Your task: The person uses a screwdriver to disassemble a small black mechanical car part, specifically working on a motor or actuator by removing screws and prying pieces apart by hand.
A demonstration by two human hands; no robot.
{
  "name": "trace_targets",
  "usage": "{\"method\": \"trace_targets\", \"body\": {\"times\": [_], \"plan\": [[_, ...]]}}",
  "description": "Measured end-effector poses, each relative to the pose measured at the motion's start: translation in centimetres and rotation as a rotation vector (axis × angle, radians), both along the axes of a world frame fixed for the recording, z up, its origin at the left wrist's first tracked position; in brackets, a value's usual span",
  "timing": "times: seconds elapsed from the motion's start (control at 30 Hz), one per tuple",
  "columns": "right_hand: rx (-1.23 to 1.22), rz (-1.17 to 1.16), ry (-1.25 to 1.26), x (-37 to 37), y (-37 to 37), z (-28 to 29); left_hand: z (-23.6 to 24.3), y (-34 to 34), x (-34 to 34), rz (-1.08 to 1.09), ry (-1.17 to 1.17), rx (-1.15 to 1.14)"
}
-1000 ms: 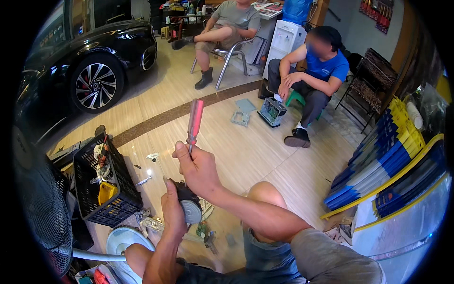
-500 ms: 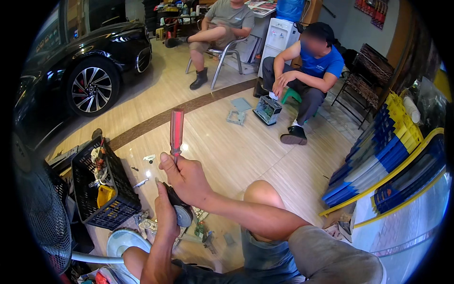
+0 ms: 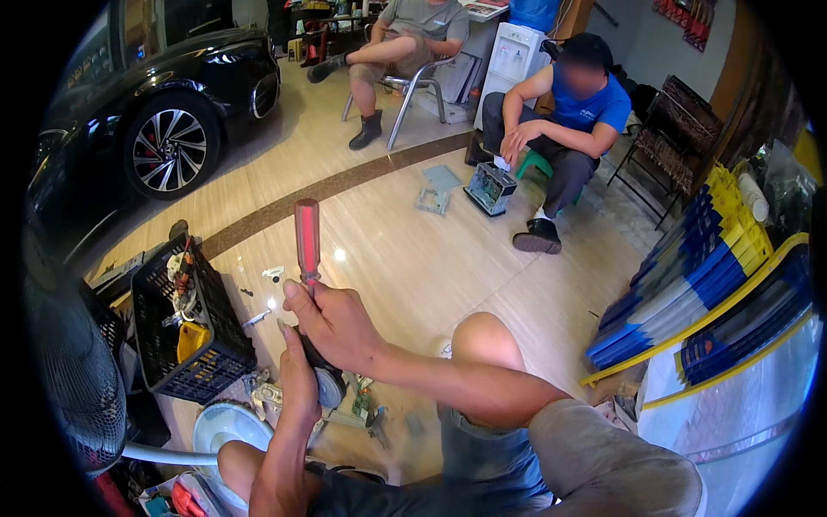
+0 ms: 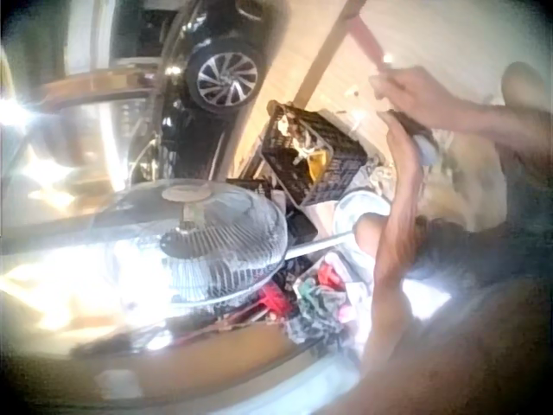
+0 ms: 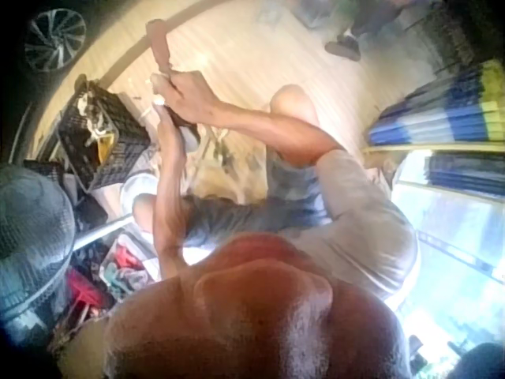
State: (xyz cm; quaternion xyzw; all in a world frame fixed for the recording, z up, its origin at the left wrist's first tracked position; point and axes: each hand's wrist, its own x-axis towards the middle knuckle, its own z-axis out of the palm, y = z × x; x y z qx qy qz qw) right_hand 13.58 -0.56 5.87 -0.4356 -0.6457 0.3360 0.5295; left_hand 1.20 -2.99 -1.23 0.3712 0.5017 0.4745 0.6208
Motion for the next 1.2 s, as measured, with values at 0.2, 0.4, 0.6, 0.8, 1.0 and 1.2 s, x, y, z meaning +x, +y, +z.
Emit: {"method": "trace_targets", "body": {"times": [0.2, 0.4, 0.6, 0.8, 1.0, 1.2], "plan": [[0.022, 0.011, -0.039, -0.1, -0.3, 0.8, 0.7, 0.1, 1.4, 0.097, -0.034, 0.098], [-0.008, 0.036, -0.088, -0.1, -0.3, 0.8, 1.3, 0.2, 0.9, 0.034, -0.003, -0.023], [-0.010, 0.113, -0.094, 0.2, -0.1, 1.3, 0.9, 0.5, 1.1, 0.032, -0.048, -0.006], [-0.035, 0.204, -0.075, 0.5, -0.9, 1.9, -0.1, 1.2, 0.8, 0.052, 0.001, 0.090], [-0.070, 0.262, -0.074, 0.9, -1.0, 2.1, 1.2, 0.6, 1.1, -0.022, -0.077, 0.109], [-0.047, 0.257, -0.084, 0.7, -1.1, 1.8, 1.3, 0.3, 0.9, -0.015, -0.031, 0.116]]}}
